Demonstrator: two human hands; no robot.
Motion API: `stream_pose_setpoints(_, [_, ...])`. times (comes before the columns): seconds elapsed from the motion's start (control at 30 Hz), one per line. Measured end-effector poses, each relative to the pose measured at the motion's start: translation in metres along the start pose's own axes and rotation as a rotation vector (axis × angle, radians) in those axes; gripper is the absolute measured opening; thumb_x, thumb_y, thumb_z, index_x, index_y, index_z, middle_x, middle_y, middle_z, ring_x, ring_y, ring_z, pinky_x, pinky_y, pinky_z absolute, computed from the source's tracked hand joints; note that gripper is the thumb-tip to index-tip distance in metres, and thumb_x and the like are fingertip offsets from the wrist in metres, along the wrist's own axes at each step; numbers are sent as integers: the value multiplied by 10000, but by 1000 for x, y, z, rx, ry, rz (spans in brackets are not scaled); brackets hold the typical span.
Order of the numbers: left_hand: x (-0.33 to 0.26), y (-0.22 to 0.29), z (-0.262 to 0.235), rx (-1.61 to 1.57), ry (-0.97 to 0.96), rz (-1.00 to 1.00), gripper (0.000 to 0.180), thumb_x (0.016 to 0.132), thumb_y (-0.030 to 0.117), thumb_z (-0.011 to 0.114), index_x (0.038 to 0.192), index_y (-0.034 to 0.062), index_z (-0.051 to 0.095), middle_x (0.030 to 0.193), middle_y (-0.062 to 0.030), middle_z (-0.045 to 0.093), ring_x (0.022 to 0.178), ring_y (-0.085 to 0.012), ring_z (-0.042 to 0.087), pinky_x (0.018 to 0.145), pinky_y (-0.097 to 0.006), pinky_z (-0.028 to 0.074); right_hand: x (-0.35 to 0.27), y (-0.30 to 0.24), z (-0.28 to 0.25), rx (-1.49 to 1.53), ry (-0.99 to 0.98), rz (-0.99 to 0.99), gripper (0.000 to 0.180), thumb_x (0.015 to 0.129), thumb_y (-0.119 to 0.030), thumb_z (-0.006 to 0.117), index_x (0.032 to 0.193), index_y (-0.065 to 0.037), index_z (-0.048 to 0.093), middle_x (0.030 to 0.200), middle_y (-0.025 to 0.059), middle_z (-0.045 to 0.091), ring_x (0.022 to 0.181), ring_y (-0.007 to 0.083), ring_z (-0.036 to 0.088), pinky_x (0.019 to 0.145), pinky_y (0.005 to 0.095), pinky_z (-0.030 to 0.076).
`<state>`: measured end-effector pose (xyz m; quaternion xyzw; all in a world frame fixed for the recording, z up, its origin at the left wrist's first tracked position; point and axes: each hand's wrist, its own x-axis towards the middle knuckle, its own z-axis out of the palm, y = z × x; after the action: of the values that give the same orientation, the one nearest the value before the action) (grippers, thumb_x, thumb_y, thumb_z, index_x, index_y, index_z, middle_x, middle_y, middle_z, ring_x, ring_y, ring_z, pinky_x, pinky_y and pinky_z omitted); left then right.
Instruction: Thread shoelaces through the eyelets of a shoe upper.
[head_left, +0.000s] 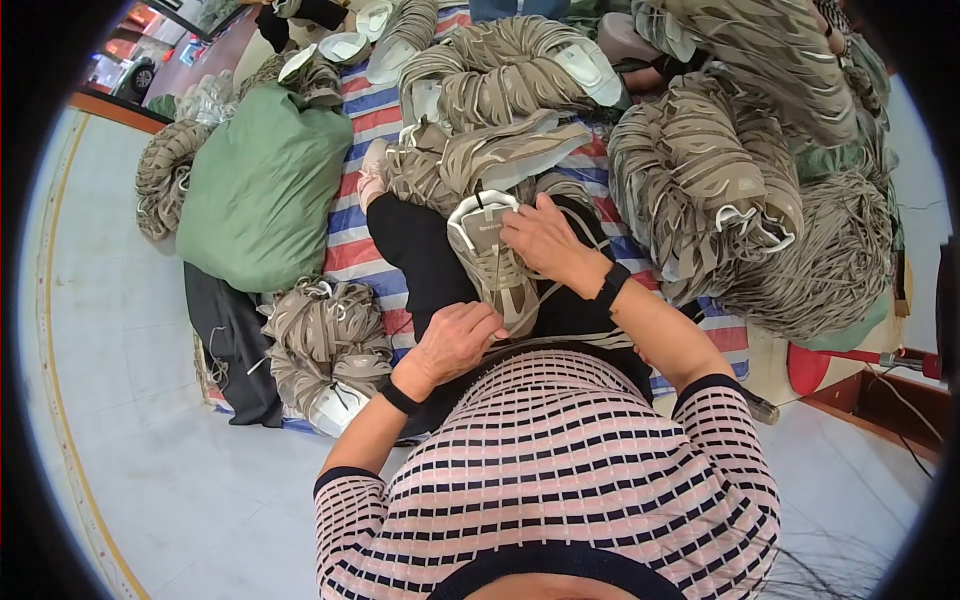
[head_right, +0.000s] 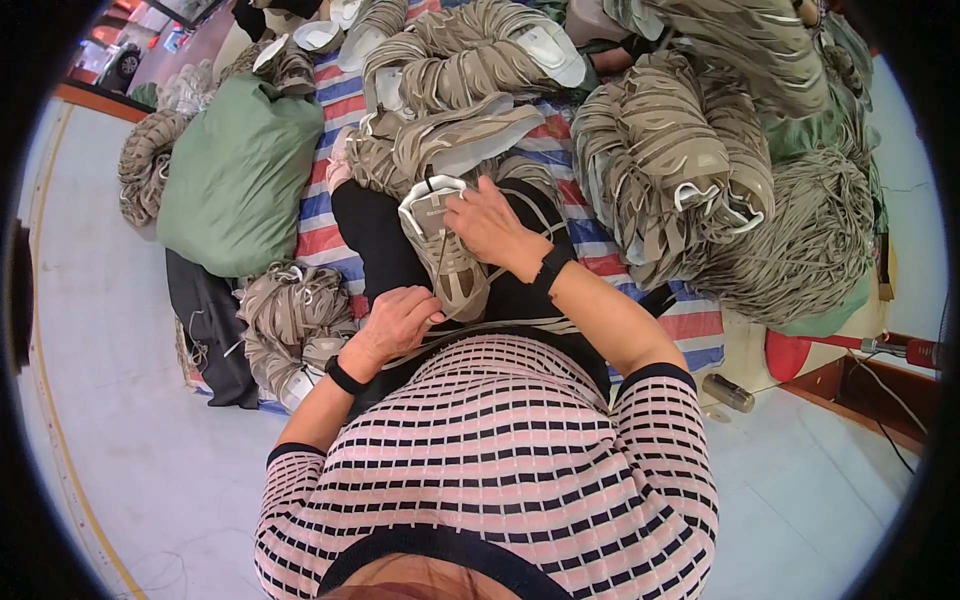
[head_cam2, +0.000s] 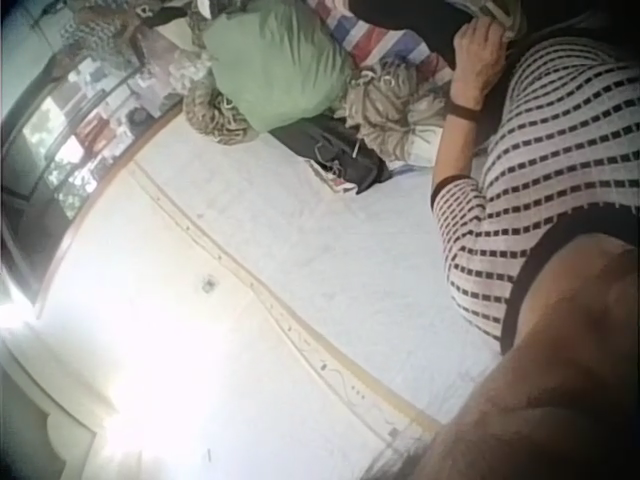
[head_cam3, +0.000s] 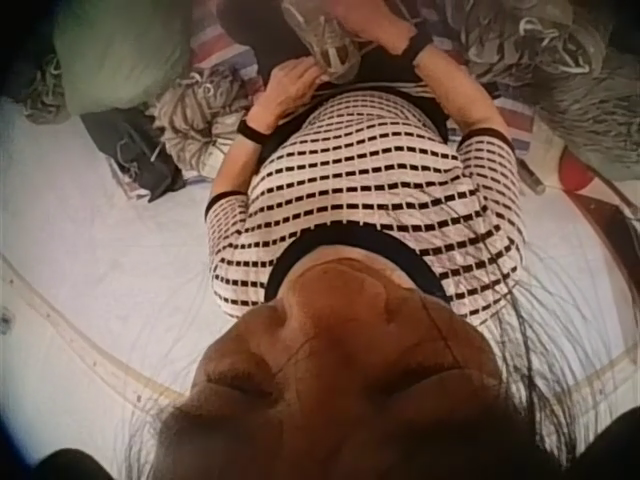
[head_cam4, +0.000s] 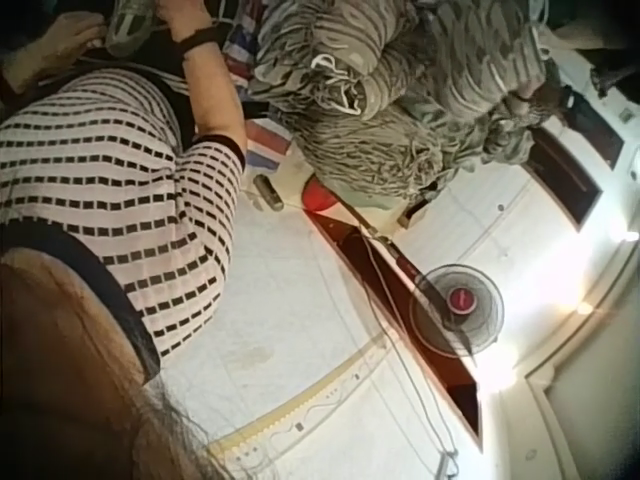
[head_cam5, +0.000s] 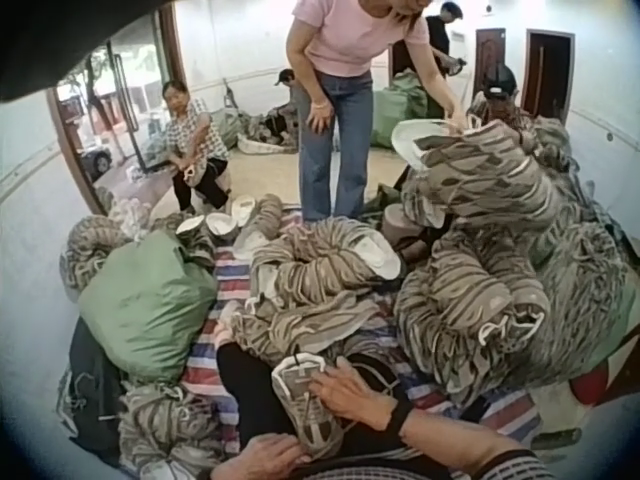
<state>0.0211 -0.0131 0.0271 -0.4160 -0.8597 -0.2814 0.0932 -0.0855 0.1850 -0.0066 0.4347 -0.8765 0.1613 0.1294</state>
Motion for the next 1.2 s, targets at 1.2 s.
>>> stream_pose_setpoints(1.2, [53, -95, 17, 429, -331, -246, 180, 674, 108, 654, 835, 37, 617, 838, -93, 606, 955, -267, 546, 946, -410, 361, -5, -15, 35, 325, 94, 316, 32, 734, -76, 576, 763, -83, 568, 795, 59, 530, 780, 257, 554, 685, 386, 391])
